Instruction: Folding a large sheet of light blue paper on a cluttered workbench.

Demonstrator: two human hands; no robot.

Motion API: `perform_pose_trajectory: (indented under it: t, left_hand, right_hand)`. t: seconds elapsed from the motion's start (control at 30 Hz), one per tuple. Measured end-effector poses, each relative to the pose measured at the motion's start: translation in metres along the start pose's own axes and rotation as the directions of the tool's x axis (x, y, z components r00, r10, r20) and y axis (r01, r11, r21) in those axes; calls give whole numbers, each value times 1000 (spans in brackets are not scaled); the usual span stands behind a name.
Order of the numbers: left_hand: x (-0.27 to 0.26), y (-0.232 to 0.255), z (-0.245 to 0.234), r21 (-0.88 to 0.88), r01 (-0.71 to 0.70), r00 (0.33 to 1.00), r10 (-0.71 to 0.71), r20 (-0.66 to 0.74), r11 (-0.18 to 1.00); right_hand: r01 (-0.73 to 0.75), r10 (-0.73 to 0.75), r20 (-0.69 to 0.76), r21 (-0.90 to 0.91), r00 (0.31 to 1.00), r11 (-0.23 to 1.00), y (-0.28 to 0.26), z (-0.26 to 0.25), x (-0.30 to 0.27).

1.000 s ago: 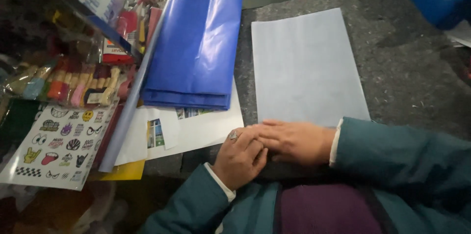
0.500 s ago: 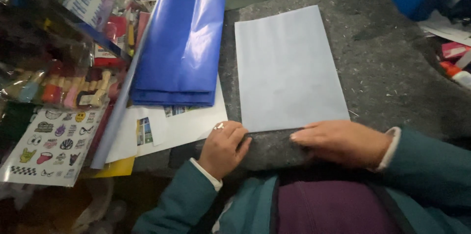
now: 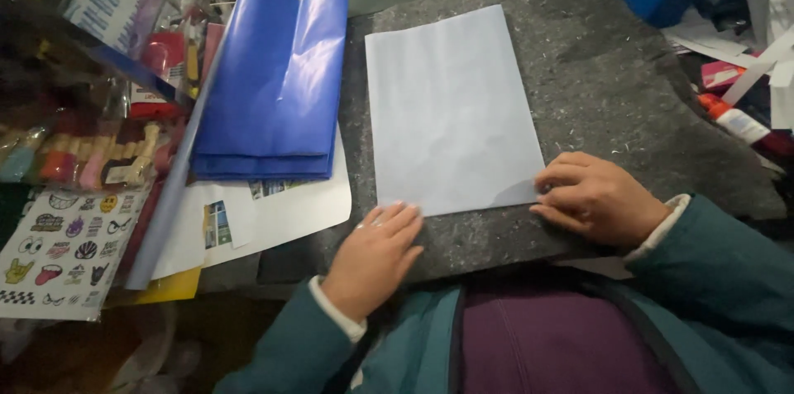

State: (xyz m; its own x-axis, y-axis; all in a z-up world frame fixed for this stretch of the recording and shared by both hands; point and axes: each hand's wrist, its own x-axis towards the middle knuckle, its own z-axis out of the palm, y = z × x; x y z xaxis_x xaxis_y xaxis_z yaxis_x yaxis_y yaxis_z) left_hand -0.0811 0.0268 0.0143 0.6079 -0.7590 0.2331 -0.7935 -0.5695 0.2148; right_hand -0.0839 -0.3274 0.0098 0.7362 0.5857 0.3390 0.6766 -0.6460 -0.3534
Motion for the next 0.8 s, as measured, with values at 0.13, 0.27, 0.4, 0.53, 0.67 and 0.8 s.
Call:
perform_pose_trajectory:
  t: [0.13,0.27,0.4,0.53,0.67,0.8]
  left_hand:
    - [-17,-5,-28,-97,165,984,-170,-52,982]
    - [-10,-4,-58,61,458,871,-461,167,887]
    - [8,-6,-57,-17,267,955,-267,-129,964]
    - [47,-3,-26,-81,160,982,-167,-90,984]
    - [95,-3,19,4,23,996,-22,-88,1000]
    - [119,-13,51,52,91,994,-88,-58,994]
  right_hand:
    - [-47,49,-100,22,994,999,10,8,-10]
    - [-197,201,-152,45,968,979,7,7,-5]
    - [-376,372,-177,11,911,926,5,7,1]
    - [-360,354,-209,9,912,933,8,8,-1]
    - [-370,370,-185,36,910,928,16,13,-3]
    - [-384,388,-159,55,908,922,19,12,-5]
